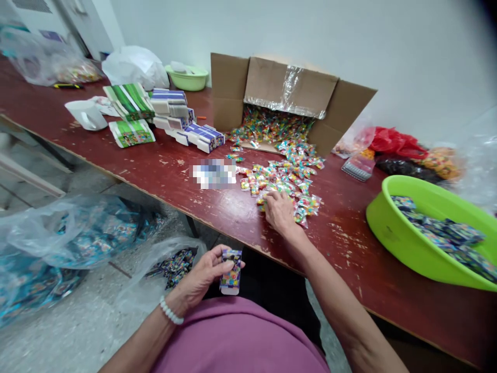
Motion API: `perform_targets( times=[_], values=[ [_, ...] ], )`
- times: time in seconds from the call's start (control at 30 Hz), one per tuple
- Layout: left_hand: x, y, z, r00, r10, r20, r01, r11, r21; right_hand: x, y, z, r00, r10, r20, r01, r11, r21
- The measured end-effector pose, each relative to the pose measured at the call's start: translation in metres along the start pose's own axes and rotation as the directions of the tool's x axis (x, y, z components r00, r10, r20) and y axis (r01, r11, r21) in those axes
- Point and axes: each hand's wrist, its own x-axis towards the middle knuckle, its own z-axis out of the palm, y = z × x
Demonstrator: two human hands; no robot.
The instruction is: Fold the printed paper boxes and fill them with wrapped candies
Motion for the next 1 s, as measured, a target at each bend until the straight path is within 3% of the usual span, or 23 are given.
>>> perform_targets(
  times=[0.13,0.2,0.27,0.3,0.37,0.43,0.5,0.63,0.77,0.9,1.0],
  values=[
    [-0.009,0.011,-0.030,0.998,-0.061,0.005,0.058,0.965,0.257,0.010,0.016,-0.001,0.998,0.045,-0.045,-0.042,0.997,0.066],
    [-0.014,0.021,-0.046,0.997,-0.081,0.001,0.071,0.880,0.470,0.007,0.018,-0.006,0.989,0.102,-0.108,-0.088,0.988,0.129],
    [-0.018,0.030,-0.061,0.987,-0.154,0.033,0.099,0.765,0.636,0.000,0.016,-0.012,0.965,0.239,-0.112,-0.186,0.917,0.352],
    [-0.019,0.032,-0.066,0.977,-0.208,0.054,0.114,0.715,0.690,-0.005,0.013,-0.015,0.944,0.323,-0.061,-0.249,0.823,0.511],
    [-0.019,0.032,-0.075,0.951,-0.295,0.090,0.136,0.663,0.736,-0.017,0.006,-0.022,0.894,0.427,0.134,-0.362,0.514,0.777],
    [-0.017,0.029,-0.077,0.954,-0.278,0.115,0.124,0.713,0.690,-0.030,-0.004,-0.027,0.862,0.404,0.306,-0.427,0.253,0.868],
    [-0.014,0.026,-0.072,0.976,-0.187,0.111,0.093,0.821,0.564,-0.043,-0.015,-0.031,0.854,0.345,0.390,-0.461,0.152,0.874],
    [-0.009,0.026,-0.048,0.993,-0.074,0.091,0.042,0.951,0.308,-0.060,-0.033,-0.035,0.850,0.238,0.471,-0.514,0.174,0.840],
    [-0.009,0.034,-0.018,0.993,-0.014,0.119,-0.024,0.951,0.309,-0.067,-0.045,-0.039,0.825,0.119,0.553,-0.557,0.333,0.760],
    [-0.011,0.040,0.001,0.988,-0.022,0.155,-0.033,0.938,0.344,-0.069,-0.049,-0.045,0.836,-0.018,0.548,-0.462,0.516,0.721],
    [-0.013,0.043,0.009,0.992,-0.014,0.128,-0.042,0.905,0.423,-0.071,-0.051,-0.048,0.870,-0.126,0.477,-0.267,0.692,0.671]
  ],
)
